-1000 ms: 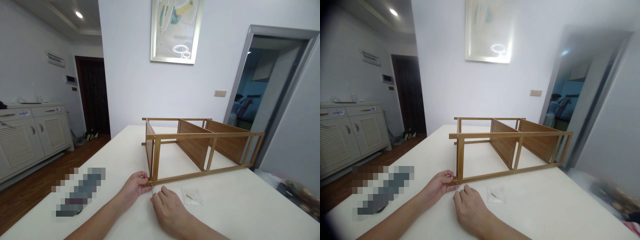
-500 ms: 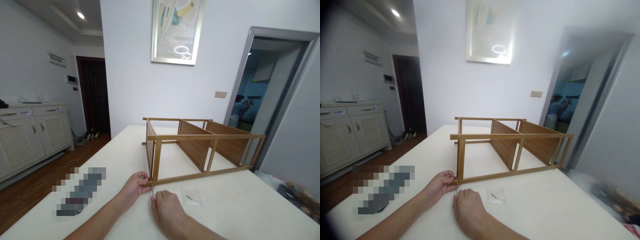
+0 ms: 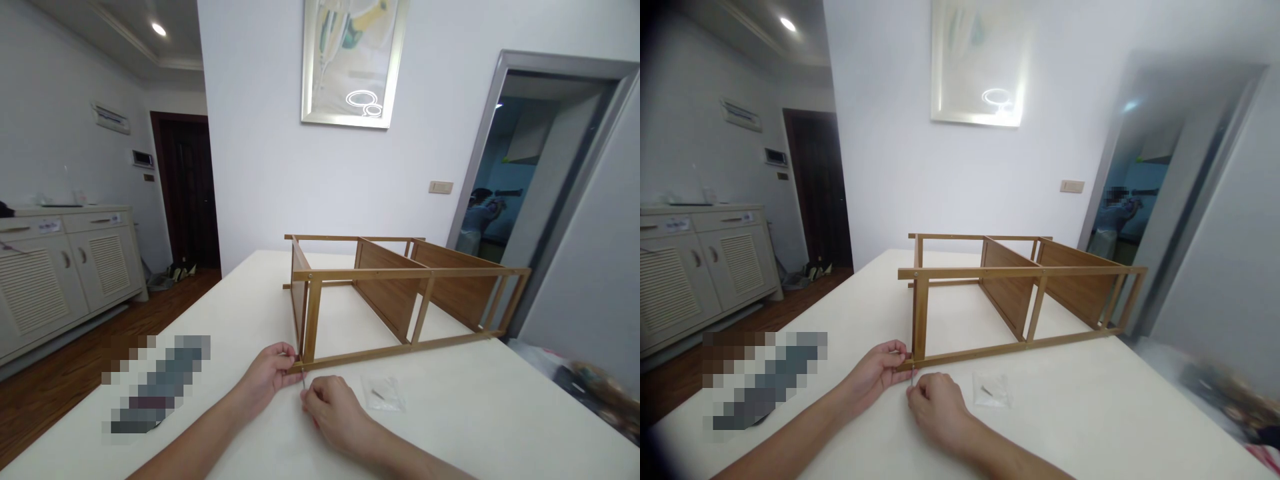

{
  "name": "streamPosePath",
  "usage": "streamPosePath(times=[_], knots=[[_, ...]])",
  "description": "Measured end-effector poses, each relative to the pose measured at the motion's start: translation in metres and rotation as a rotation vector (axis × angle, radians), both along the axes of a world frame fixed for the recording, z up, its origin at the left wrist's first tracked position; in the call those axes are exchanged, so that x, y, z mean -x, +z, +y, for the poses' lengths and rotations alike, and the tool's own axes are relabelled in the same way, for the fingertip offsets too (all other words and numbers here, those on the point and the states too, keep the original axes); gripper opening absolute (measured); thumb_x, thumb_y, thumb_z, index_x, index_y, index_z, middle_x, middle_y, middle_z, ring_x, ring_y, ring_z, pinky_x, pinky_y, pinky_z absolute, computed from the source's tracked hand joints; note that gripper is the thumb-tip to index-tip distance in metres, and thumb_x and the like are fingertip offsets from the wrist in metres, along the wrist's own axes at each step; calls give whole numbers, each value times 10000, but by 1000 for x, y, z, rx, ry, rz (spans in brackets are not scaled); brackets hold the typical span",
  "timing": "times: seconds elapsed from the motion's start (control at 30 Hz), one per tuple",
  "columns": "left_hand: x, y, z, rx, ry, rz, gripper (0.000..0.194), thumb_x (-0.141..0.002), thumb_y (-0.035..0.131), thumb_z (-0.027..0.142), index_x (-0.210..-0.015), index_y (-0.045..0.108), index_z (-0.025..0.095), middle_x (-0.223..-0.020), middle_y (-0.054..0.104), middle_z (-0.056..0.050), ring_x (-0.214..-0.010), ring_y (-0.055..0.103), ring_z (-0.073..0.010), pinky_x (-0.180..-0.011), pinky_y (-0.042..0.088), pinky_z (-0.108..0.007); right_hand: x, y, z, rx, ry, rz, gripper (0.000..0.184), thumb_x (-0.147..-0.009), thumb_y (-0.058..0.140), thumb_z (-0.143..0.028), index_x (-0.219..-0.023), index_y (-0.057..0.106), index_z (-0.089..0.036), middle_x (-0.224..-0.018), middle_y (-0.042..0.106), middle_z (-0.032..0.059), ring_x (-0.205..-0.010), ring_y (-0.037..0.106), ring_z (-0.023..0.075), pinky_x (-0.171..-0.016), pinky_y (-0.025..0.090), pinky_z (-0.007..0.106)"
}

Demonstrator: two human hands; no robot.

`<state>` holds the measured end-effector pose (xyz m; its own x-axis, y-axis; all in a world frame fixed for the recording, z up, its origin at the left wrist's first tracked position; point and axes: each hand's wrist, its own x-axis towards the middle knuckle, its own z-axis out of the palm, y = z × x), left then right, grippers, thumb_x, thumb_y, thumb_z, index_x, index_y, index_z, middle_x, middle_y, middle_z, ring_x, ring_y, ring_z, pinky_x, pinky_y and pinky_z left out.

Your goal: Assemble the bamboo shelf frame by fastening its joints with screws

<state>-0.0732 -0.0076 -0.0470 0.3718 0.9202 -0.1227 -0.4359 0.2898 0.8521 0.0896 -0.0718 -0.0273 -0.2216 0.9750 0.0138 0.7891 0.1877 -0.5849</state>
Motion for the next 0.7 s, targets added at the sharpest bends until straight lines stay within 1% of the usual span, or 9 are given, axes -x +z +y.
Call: streamPosePath(times=[0.07, 0.2, 0.27, 0.37, 0.43, 0.57, 0.7], knots=[[-1, 2, -2, 5, 4, 8, 191, -586, 685, 67, -684, 546, 154, -705, 647, -33, -738, 666, -182, -803, 536, -365, 0, -1, 0, -18, 8, -44, 294, -890, 453, -230, -649, 607, -163, -607, 620, 14, -553, 486, 109, -506, 212, 243], [-1, 6, -6, -19, -5, 49, 220, -590, 715, 92, -702, 538, 160, -713, 641, -19, -743, 655, -166, -829, 528, -360, 0, -3, -5, -188, 48, -193, 301, -919, 425, -259, -716, 624, -162, -673, 659, 49, -576, 536, 139, -538, 247, 258], [-2, 5, -7, -52, -1, 87, 258, -589, 739, 99, -729, 533, 166, -734, 646, -8, -743, 647, -148, -826, 519, -331, 0, -5, -8, -243, 62, -223, 294, -929, 415, -259, -743, 623, -168, -695, 670, 54, -601, 569, 155, -552, 262, 263], [-3, -1, -5, -118, 12, 195, 298, -555, 739, 87, -750, 531, 171, -712, 642, 14, -669, 615, -115, -687, 485, -244, -1, -7, -10, -266, 66, -205, 259, -929, 420, -259, -784, 619, -179, -710, 679, 42, -617, 590, 158, -553, 278, 254], [-4, -6, -2, -173, 26, 279, 307, -527, 729, 88, -742, 527, 171, -677, 634, 24, -624, 593, -108, -611, 442, -218, -2, -7, -11, -273, 66, -196, 226, -918, 438, -256, -810, 620, -181, -721, 684, 38, -627, 595, 155, -558, 290, 246], [-6, -15, 5, -296, 51, 377, 321, -511, 739, 130, -730, 510, 183, -640, 620, 34, -619, 604, -133, -597, 427, -232, -1, -6, -10, -260, 75, -204, 209, -894, 457, -227, -790, 633, -182, -713, 694, 32, -626, 599, 147, -562, 298, 240], [-5, -16, 5, -351, 44, 446, 261, -565, 703, 169, -734, 506, 193, -617, 598, 45, -613, 609, -146, -595, 422, -246, 0, -6, -10, -231, 54, -220, 189, -865, 486, -217, -781, 652, -183, -698, 702, 34, -627, 605, 155, -549, 295, 243]])
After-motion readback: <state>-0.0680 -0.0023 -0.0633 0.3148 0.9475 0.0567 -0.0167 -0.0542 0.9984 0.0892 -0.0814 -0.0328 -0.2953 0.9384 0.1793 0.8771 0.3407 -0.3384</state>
